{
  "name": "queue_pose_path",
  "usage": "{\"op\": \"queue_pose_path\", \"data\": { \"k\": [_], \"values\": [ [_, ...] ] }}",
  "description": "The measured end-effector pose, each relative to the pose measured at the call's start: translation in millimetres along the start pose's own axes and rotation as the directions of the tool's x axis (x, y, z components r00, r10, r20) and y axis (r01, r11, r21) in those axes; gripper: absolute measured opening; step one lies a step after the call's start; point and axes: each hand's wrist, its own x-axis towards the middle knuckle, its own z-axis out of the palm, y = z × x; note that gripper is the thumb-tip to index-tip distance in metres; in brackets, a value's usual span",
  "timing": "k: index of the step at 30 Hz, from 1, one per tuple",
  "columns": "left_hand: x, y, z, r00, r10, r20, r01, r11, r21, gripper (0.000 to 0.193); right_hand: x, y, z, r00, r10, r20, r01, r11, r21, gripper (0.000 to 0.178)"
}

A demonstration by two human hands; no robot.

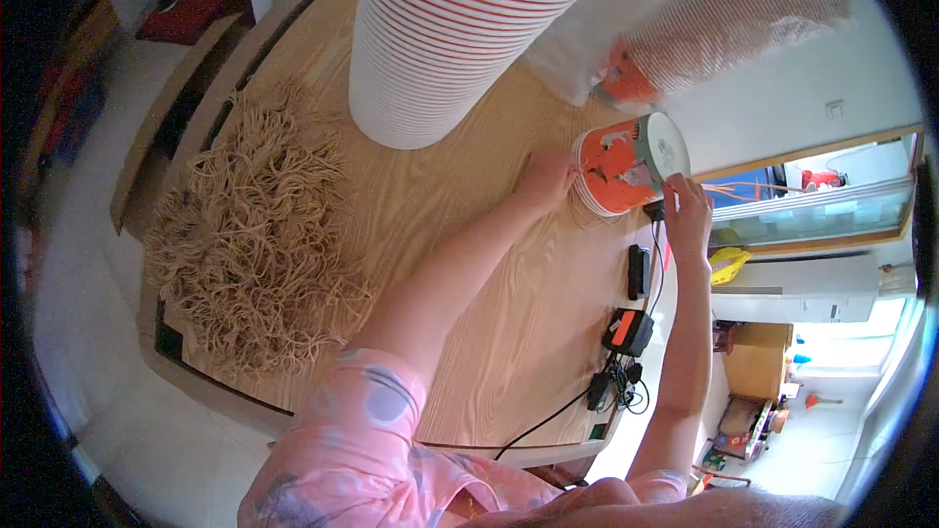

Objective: Assemble paper cups by placing shredded paper filler inside and attaching a string handle.

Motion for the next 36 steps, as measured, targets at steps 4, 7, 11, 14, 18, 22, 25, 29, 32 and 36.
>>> {"op": "queue_pose_path", "data": {
  "k": [4,7,11,14,18,22,25,29,32,36],
  "values": [
    [-36.2,38.4,-27.1,0.936,0.017,-0.352,-0.138,0.937,-0.32,0.01,0.7,-6.1,2.3,0.999,0.042,-0.018,-0.041,0.999,0.032,0.008],
    [-92.9,139.5,-126.4,0.863,0.155,-0.481,-0.365,0.849,-0.382,0.013,-8.4,16.2,6.1,0.993,0.114,-0.029,-0.114,0.993,0.007,0.009],
    [-233.3,188.8,-235.4,0.492,0.36,-0.793,-0.757,0.627,-0.184,0.03,-0.8,-10.3,1.2,0.991,0.116,-0.063,-0.11,0.99,0.093,0.017],
    [-316.6,241.5,-276.4,0.318,0.099,-0.943,-0.708,0.687,-0.166,0.038,8.2,-39.8,-35.5,0.98,0.11,-0.166,-0.079,0.98,0.181,0.022],
    [-272.7,299.2,-284.8,0.084,-0.14,-0.987,-0.975,0.192,-0.11,0.017,50.3,-71.3,-78.6,0.95,0.011,-0.313,0.055,0.978,0.201,0.027],
    [-292.9,307.4,-310.6,0.142,-0.11,-0.984,-0.966,0.202,-0.163,0.017,99.9,-140.0,-178.2,0.849,-0.029,-0.527,0.201,0.941,0.272,0.024],
    [-303.0,310.1,-320.7,0.184,-0.115,-0.976,-0.954,0.217,-0.205,0.017,132.0,-168.1,-237.1,0.788,-0.034,-0.614,0.293,0.899,0.327,0.027],
    [-310.6,309.4,-332.7,0.26,-0.141,-0.955,-0.934,0.216,-0.286,0.017,162.6,-182.2,-276.4,0.688,-0.016,-0.726,0.318,0.906,0.281,0.032],
    [-314.8,304.2,-341.7,0.306,-0.157,-0.939,-0.911,0.239,-0.336,0.017,166.3,-211.3,-311.1,0.775,0.024,-0.631,0.257,0.901,0.349,0.042],
    [-319.1,301.0,-346.4,0.386,-0.202,-0.9,-0.871,0.244,-0.428,0.018,204.4,-191.8,-318.0,0.767,0.054,-0.64,0.189,0.933,0.305,0.051]
  ]
}}
